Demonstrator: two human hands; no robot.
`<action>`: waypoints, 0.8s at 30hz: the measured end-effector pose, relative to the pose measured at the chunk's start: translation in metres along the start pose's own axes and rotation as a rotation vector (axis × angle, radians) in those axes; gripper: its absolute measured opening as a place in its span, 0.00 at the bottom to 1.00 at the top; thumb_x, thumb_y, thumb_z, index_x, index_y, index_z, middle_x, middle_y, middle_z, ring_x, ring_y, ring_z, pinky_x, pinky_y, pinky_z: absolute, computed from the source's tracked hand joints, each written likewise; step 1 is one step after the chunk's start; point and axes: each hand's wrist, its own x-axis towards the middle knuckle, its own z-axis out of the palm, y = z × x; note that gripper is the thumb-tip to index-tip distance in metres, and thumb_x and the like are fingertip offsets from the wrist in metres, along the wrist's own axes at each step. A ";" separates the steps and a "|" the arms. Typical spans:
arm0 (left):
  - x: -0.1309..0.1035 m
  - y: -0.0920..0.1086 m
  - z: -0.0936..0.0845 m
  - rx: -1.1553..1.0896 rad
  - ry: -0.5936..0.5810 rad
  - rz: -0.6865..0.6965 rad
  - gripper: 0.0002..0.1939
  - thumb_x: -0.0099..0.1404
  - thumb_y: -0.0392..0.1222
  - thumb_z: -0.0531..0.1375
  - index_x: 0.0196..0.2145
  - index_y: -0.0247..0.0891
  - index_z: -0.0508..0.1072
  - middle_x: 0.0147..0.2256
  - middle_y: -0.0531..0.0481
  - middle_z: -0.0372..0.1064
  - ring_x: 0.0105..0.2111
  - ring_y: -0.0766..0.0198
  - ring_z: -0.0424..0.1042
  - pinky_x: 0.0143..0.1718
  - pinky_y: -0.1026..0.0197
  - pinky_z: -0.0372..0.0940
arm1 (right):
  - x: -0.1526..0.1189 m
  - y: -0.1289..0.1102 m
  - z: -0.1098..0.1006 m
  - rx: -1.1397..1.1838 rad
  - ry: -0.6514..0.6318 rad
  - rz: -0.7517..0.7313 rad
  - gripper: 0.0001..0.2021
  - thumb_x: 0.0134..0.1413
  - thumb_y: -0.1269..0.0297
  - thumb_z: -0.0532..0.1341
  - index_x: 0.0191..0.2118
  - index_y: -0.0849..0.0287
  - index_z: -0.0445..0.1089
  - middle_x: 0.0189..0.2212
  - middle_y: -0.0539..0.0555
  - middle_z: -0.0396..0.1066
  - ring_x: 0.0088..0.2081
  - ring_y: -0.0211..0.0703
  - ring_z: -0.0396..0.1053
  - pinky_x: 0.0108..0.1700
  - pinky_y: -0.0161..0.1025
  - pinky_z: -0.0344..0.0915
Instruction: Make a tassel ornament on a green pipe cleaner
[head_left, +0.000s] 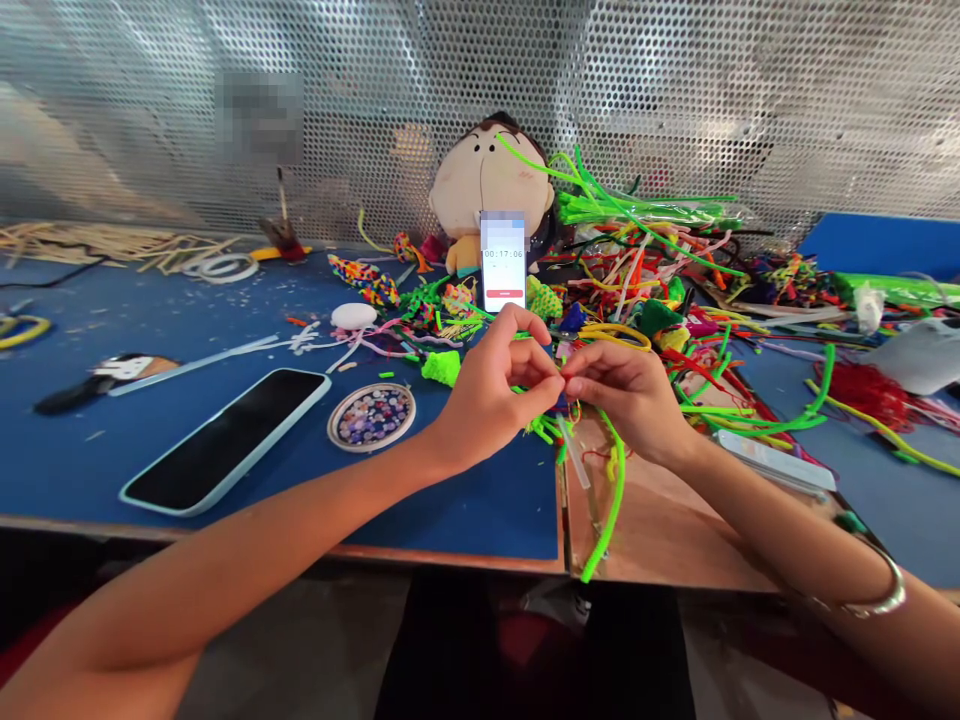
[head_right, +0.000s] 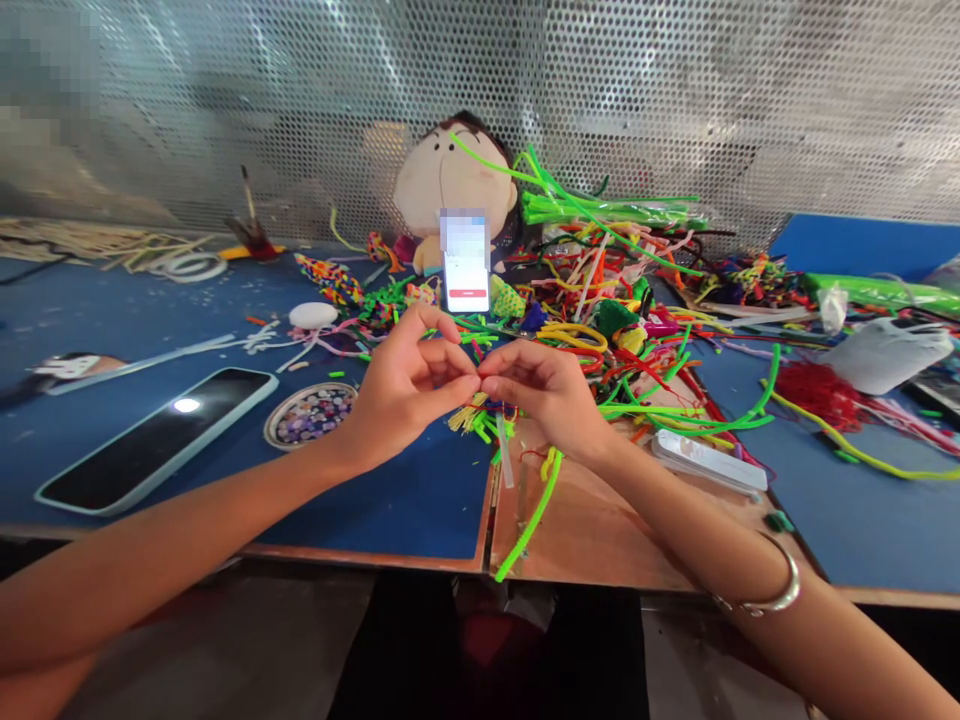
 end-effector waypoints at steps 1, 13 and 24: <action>0.000 0.000 0.000 0.004 0.002 0.000 0.16 0.53 0.33 0.61 0.35 0.41 0.56 0.22 0.61 0.66 0.21 0.73 0.67 0.24 0.70 0.61 | 0.000 0.000 0.000 -0.005 0.010 0.008 0.09 0.44 0.62 0.69 0.30 0.59 0.72 0.26 0.48 0.70 0.29 0.33 0.66 0.34 0.34 0.66; 0.001 0.000 -0.001 0.032 -0.024 0.006 0.16 0.53 0.33 0.60 0.35 0.41 0.56 0.22 0.61 0.67 0.21 0.73 0.68 0.25 0.69 0.62 | 0.002 -0.002 -0.002 -0.028 0.034 0.028 0.10 0.39 0.60 0.71 0.27 0.59 0.73 0.24 0.48 0.71 0.27 0.34 0.67 0.32 0.35 0.66; 0.001 0.001 -0.001 0.041 -0.059 -0.004 0.16 0.53 0.33 0.61 0.34 0.41 0.57 0.22 0.60 0.67 0.21 0.72 0.68 0.24 0.68 0.62 | 0.003 -0.007 -0.003 -0.038 0.017 0.071 0.10 0.36 0.61 0.72 0.25 0.59 0.74 0.22 0.48 0.71 0.24 0.33 0.67 0.30 0.35 0.67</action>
